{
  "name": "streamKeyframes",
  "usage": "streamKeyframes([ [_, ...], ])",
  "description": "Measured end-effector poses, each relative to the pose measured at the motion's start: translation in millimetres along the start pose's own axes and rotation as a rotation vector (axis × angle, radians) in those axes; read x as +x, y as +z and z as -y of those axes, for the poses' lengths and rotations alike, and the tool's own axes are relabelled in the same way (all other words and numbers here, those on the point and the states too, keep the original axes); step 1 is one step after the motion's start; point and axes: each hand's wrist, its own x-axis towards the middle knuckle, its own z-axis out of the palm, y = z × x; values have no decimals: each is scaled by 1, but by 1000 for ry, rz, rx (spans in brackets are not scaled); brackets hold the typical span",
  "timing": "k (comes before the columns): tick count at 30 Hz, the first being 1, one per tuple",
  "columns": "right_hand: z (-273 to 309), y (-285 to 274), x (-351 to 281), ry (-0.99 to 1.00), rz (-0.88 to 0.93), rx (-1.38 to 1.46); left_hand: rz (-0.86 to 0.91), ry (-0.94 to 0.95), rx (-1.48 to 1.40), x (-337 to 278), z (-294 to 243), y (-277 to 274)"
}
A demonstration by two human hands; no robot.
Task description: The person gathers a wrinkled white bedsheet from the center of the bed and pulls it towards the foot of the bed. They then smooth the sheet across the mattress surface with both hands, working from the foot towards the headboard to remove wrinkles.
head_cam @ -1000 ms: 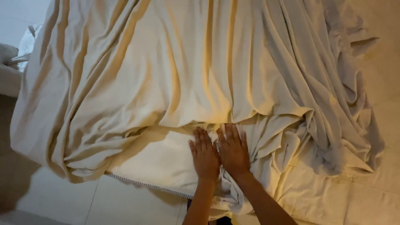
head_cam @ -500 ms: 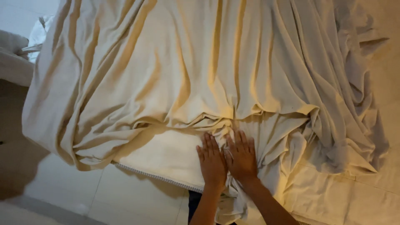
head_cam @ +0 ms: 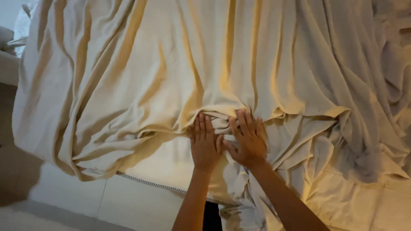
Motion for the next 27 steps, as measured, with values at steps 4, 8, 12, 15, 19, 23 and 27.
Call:
streamKeyframes([
  [4, -5, 22, -2, 11, 28, -10, 86, -75, 46, 5, -3, 5],
  [8, -8, 34, 1, 12, 54, -101, 102, -131, 70, 13, -7, 4],
  [12, -11, 40, 0, 12, 63, -150, 153, -149, 106, 11, -2, 19],
  [15, -7, 36, -2, -4, 62, -175, 194, -178, 165, 9, -9, 16],
  [19, -1, 28, -9, 9, 78, -210, 115, -144, 181, -3, -11, 18],
  [23, 1, 29, -22, 60, 141, -216, 187, -177, 160, -11, -19, 19],
  [27, -6, 36, -36, 53, 154, -170, 147, -196, 162, -22, -20, 28],
])
